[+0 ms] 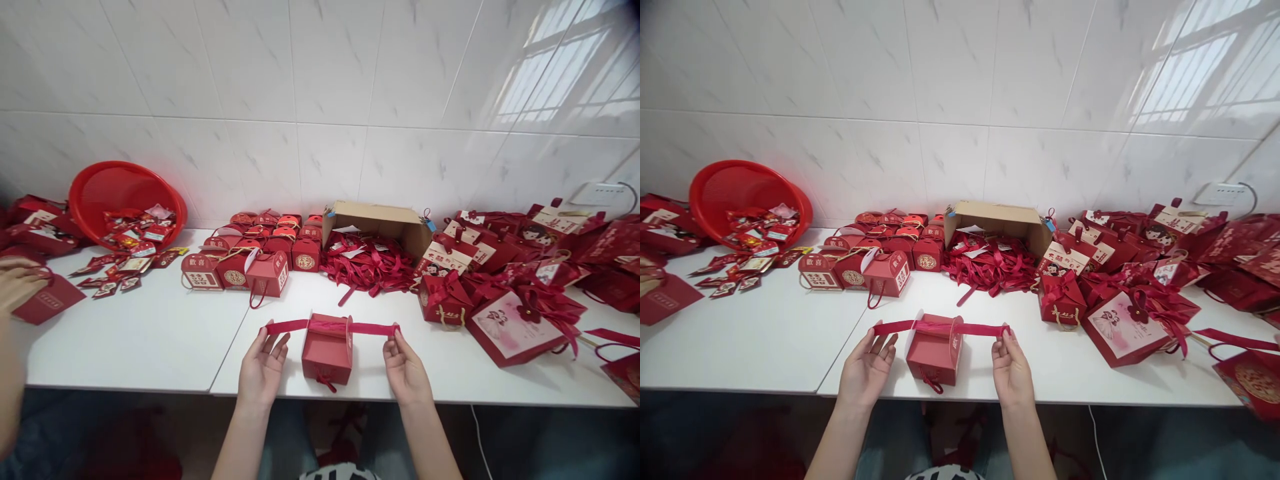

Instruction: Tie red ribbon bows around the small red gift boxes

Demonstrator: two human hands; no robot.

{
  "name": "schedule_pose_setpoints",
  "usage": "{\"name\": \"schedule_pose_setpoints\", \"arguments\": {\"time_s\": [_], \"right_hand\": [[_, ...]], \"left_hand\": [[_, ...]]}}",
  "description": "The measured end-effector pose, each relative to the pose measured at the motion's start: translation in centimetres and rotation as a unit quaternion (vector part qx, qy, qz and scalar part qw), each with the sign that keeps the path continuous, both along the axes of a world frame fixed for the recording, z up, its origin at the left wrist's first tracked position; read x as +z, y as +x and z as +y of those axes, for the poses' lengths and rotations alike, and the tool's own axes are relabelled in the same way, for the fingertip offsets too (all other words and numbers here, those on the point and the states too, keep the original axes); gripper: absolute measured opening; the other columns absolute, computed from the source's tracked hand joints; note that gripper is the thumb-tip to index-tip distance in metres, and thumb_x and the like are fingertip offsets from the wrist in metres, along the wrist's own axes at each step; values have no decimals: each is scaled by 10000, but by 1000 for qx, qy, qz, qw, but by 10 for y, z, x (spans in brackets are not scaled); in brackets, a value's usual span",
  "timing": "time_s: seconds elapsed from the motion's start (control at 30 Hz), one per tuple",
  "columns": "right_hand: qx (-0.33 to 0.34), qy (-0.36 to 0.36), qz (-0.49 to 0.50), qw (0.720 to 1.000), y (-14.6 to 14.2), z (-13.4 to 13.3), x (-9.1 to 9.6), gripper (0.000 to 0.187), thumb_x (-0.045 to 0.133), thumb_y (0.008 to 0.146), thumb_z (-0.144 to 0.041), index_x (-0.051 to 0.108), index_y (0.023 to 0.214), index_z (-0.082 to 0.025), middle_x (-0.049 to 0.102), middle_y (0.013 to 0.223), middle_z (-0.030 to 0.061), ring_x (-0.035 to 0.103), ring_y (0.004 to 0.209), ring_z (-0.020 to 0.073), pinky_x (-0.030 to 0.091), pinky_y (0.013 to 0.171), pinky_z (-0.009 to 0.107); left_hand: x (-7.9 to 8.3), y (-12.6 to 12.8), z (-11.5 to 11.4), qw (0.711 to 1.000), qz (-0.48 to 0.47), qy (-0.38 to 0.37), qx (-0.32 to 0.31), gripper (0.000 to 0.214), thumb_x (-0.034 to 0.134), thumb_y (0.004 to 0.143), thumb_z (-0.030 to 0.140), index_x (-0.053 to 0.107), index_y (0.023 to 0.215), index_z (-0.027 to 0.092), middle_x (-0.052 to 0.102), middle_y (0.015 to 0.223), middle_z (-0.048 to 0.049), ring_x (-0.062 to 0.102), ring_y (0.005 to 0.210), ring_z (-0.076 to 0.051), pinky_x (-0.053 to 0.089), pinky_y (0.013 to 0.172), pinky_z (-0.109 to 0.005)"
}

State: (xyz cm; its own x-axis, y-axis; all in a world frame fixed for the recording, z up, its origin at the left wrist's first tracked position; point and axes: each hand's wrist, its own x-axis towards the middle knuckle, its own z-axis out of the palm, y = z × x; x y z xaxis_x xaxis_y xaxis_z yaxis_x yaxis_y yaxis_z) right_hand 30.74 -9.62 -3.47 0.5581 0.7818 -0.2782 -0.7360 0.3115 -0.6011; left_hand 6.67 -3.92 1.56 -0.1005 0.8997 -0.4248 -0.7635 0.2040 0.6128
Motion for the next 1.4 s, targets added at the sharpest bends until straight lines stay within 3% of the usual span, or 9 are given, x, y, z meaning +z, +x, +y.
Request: {"name": "schedule_pose_setpoints", "arguments": {"time_s": [0.17,0.27,0.37,0.47,0.63,0.73,0.87,1.1,1.4], "right_hand": [[37,-3,13,999,6,0,-2,102,673,719,-136,665,770,-224,689,794,-8,655,679,113,574,559,224],[19,1,60,998,10,0,14,149,679,708,-105,677,809,-215,693,806,-18,650,702,86,565,601,182],[-25,38,6,999,12,0,39,188,726,677,-107,676,832,-202,689,855,-21,640,738,70,555,669,162],[-36,78,-72,994,13,2,66,229,765,648,-135,673,848,-199,686,900,-15,639,781,76,541,709,174],[43,109,-138,983,10,14,106,240,790,618,-211,688,835,-212,704,816,-6,653,740,111,534,719,254],[67,137,-203,967,5,23,125,197,802,605,-251,697,767,-211,696,722,-18,648,684,118,531,692,267],[93,156,-312,933,-3,31,143,198,779,652,-267,713,831,-216,710,776,2,640,700,129,524,694,277],[116,185,-360,907,-13,38,160,157,760,684,-303,714,806,-215,707,776,7,623,649,123,502,557,237],[96,182,-352,913,-12,41,162,162,765,678,-285,710,810,-210,716,776,10,635,660,119,512,603,237]], "left_hand": [[12,-2,0,1000,-16,6,18,171,511,842,96,669,869,155,711,745,-24,691,681,-136,521,517,-193],[26,-4,4,999,-6,40,32,151,542,813,95,682,819,153,710,719,-9,661,615,-106,520,534,-189],[41,-4,7,991,49,121,36,58,650,729,120,692,756,150,719,760,-5,653,651,-100,526,587,-192],[57,-1,8,967,138,211,37,95,735,647,172,709,737,152,729,802,-21,667,747,-142,535,662,-235],[86,11,9,915,262,306,-2,187,736,671,294,730,775,138,734,767,-58,680,748,-205,537,748,-345],[99,20,9,881,323,345,-31,229,736,684,313,734,830,137,735,763,-57,680,738,-196,542,739,-320],[116,31,10,851,363,373,-72,260,754,665,310,732,860,140,736,789,-61,675,752,-197,547,654,-280],[137,43,10,846,352,389,-94,281,703,722,374,740,898,157,736,852,-78,676,751,-189,511,564,-233],[135,45,13,813,358,450,-88,219,700,737,337,745,880,176,693,906,-65,624,841,-176,497,708,-254]]}}
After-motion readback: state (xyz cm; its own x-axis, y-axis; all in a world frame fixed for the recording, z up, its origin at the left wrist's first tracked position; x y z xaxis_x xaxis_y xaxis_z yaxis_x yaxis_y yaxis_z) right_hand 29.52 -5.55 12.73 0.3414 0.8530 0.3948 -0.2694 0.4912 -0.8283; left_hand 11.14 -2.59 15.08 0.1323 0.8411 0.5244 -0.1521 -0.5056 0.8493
